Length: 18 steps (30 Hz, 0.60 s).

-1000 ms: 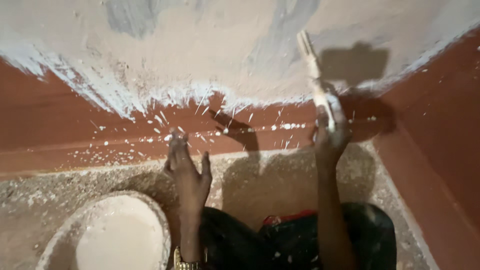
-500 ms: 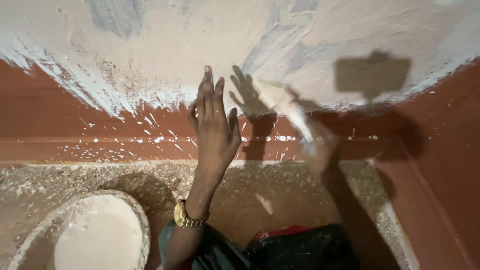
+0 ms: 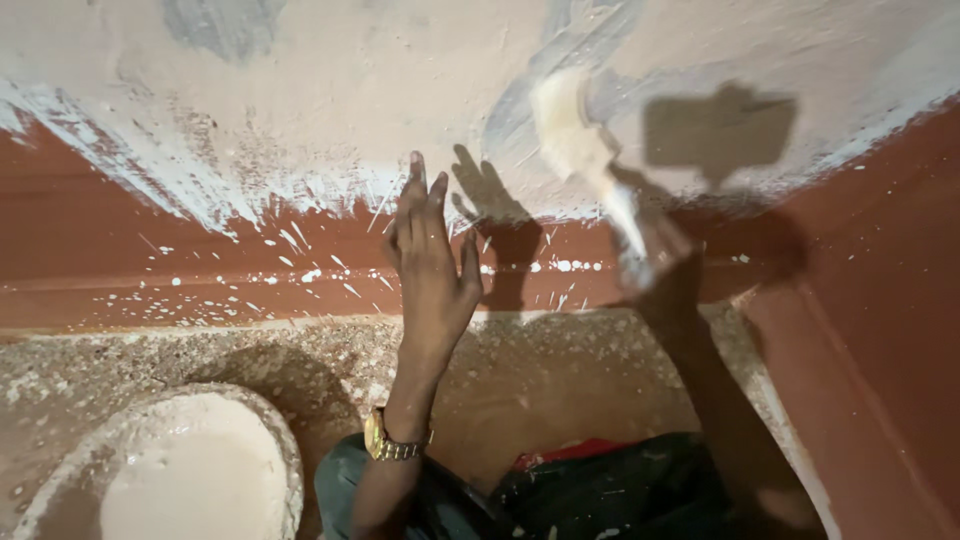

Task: The person applies white plaster to a reddish-brown wall using a trowel, repeatedly dipping the tool into a bucket of plaster and spreading it across the surface.

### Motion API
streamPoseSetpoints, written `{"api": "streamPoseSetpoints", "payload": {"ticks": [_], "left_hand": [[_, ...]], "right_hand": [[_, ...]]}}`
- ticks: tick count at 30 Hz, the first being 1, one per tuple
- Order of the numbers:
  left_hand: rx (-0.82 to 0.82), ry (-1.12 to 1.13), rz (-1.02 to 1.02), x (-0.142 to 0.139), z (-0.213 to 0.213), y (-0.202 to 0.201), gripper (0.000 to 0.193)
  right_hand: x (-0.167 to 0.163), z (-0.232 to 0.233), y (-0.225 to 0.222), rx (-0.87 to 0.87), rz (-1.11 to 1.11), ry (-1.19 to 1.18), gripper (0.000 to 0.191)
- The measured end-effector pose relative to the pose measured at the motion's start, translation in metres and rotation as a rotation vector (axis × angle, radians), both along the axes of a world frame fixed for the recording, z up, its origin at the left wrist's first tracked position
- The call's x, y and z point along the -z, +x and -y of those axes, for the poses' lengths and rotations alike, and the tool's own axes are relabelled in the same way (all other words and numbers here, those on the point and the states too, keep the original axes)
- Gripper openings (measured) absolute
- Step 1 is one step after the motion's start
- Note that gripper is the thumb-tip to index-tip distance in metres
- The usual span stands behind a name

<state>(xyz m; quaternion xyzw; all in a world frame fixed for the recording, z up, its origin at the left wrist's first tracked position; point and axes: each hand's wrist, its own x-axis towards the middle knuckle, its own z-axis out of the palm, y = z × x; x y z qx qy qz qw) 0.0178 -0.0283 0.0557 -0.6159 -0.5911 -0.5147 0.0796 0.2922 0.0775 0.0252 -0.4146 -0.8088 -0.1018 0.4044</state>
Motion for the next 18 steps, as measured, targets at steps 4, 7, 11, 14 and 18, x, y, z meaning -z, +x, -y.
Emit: {"api": "streamPoseSetpoints", "payload": {"ticks": [4, 7, 11, 14, 18], "left_hand": [[-0.046, 0.027, 0.008, -0.003, 0.006, -0.015, 0.070], [-0.003, 0.017, 0.074, -0.005, 0.006, -0.020, 0.063], [0.007, 0.042, 0.066, -0.006, 0.003, -0.021, 0.051], [0.028, 0.057, 0.084, -0.004, 0.008, -0.024, 0.045], [0.024, 0.089, 0.081, -0.003, 0.011, -0.030, 0.040]], "right_hand": [[0.004, 0.010, 0.001, -0.094, 0.099, -0.070, 0.047], [-0.030, -0.005, 0.011, -0.032, 0.040, 0.019, 0.046], [-0.085, -0.031, 0.025, 0.114, -0.114, 0.197, 0.046], [-0.103, -0.039, 0.028, 0.193, -0.230, 0.254, 0.046], [-0.082, -0.043, 0.013, 0.186, -0.247, 0.236, 0.045]]}}
